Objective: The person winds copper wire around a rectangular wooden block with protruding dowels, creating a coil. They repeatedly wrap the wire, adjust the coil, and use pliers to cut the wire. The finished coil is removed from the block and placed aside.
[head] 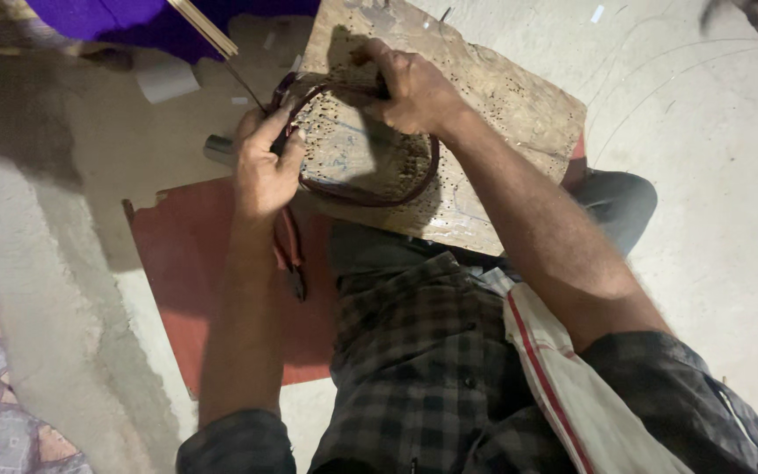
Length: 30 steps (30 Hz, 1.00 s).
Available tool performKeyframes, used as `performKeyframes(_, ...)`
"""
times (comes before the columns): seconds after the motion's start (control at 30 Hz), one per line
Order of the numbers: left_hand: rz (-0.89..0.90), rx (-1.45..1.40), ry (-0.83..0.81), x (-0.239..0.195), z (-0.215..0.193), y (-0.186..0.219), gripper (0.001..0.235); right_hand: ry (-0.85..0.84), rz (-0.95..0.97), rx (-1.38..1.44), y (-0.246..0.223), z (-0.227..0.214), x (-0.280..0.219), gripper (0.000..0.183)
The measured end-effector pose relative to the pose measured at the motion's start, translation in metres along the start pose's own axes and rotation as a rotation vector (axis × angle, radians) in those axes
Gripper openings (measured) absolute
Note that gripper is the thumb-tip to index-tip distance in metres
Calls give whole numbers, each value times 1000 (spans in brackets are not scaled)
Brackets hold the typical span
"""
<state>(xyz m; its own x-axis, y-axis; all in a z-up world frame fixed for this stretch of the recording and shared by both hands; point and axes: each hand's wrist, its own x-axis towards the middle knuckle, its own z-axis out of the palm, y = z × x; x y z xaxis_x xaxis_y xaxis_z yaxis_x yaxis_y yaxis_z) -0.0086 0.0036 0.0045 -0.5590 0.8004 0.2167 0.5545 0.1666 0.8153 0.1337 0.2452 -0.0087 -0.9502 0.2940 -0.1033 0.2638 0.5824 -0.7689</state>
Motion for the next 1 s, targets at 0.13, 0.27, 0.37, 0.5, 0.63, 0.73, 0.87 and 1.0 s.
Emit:
performKeyframes(0.13, 9, 56, 5, -1, -2, 1, 47, -76, 94, 12, -12, -1, -6, 27)
performKeyframes(0.27, 47, 209, 55, -3, -4, 7, 45, 183, -166, -48, -29, 0, -14, 15)
performKeyframes(0.37, -78, 181, 59, -2, -11, 14, 31, 265, -200, -41, -42, 7, -19, 13)
performKeyframes(0.5, -109, 113, 94, 3, -30, 34, 15, 275, -100, 78, -55, 16, -23, 13)
performKeyframes(0.63, -21, -43, 135, 9, -57, 76, 11, 319, -135, 121, -71, 11, -19, 19)
performKeyframes(0.73, -136, -189, 178, 5, -77, 119, 13, 497, -468, 265, -98, 1, -29, 26)
performKeyframes(0.87, 391, 259, 335, -3, -91, 173, 19, 721, -513, 183, -131, -13, -71, 34)
performKeyframes(1.0, 280, -26, 298, -32, -71, 225, 21, 835, -575, 184, -136, -14, -126, 37)
